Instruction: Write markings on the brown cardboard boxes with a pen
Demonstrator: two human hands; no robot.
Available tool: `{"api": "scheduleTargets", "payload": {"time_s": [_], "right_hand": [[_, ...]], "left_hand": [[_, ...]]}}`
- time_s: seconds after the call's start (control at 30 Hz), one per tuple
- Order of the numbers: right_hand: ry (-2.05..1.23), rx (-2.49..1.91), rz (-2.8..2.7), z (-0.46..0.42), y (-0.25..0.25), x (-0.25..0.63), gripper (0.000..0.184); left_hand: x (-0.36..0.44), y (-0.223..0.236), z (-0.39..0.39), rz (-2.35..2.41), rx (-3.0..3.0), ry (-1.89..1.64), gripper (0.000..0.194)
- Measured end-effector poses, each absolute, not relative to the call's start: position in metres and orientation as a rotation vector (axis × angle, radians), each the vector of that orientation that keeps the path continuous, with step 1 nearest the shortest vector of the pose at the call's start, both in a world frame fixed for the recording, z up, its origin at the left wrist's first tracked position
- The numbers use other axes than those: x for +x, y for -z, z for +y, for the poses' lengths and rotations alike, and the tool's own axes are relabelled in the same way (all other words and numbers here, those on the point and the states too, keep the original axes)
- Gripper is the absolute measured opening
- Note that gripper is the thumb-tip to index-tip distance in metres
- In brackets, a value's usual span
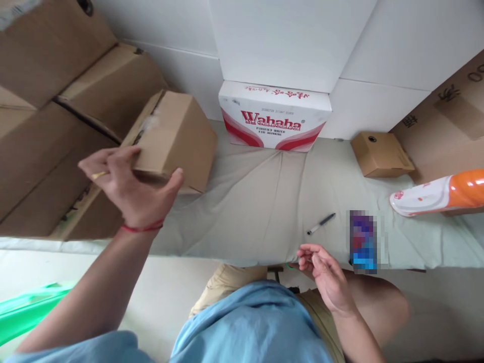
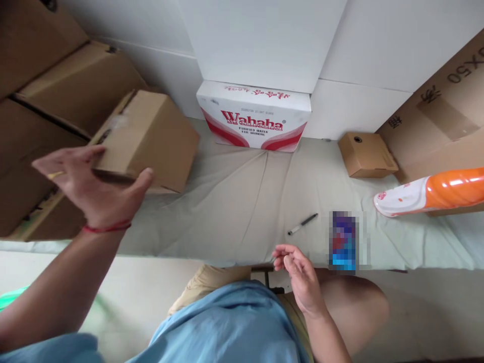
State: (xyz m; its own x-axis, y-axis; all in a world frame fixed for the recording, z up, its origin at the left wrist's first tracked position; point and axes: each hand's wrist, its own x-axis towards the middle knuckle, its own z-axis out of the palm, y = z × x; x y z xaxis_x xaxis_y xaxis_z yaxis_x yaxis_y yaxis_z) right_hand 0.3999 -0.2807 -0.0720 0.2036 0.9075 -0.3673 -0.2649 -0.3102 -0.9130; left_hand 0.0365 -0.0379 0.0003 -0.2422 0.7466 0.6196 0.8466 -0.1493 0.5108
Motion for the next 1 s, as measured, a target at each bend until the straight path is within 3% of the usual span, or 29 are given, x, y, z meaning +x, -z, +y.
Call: {"api": "scheduleTargets", "payload": {"time_s": [0.23,0.37,0.47,0.53,0.6,0.7,0.8,1.0], "right_hand": [[-1.296,-1.428,-0.713,-0.286,0.069,0.397,0.052],[-1.155,-1.562,-0.811,-0.281,0.059,0.421,0.050],[-0.811,-1.806,-0.891,-0.257,0.045,0.467,0.047],[-0.465,-1.990,-0.934,-0.226,0.035,0.507,0.043],[-0.176,-2.164,-1.034,-0.183,0.025,0.550,0.038],[-0.018,-2.455,-1.196,-0.110,0.014,0.607,0.044],[-0.044,-2.571,-1.274,-0.042,0.007,0.643,0.054],[0.004,-2.731,-1.397,0.050,0.011,0.685,0.065]], "left_hand": [[0.055,0.005,0.033,-2.022,-2.091,1.081,0.077],[0.069,0.011,0.040,-2.088,-2.150,1.170,0.096],[0.074,0.022,0.022,-2.027,-2.143,1.181,0.105],[0.070,0.035,-0.001,-1.941,-2.142,1.191,0.089],[0.061,0.052,-0.031,-1.926,-2.147,1.183,0.057],[0.040,0.084,-0.084,-2.081,-2.228,1.121,0.017],[0.023,0.113,-0.126,-2.200,-2.175,0.991,0.018],[0.020,0.145,-0.149,-1.809,-2.112,0.778,0.016]]}}
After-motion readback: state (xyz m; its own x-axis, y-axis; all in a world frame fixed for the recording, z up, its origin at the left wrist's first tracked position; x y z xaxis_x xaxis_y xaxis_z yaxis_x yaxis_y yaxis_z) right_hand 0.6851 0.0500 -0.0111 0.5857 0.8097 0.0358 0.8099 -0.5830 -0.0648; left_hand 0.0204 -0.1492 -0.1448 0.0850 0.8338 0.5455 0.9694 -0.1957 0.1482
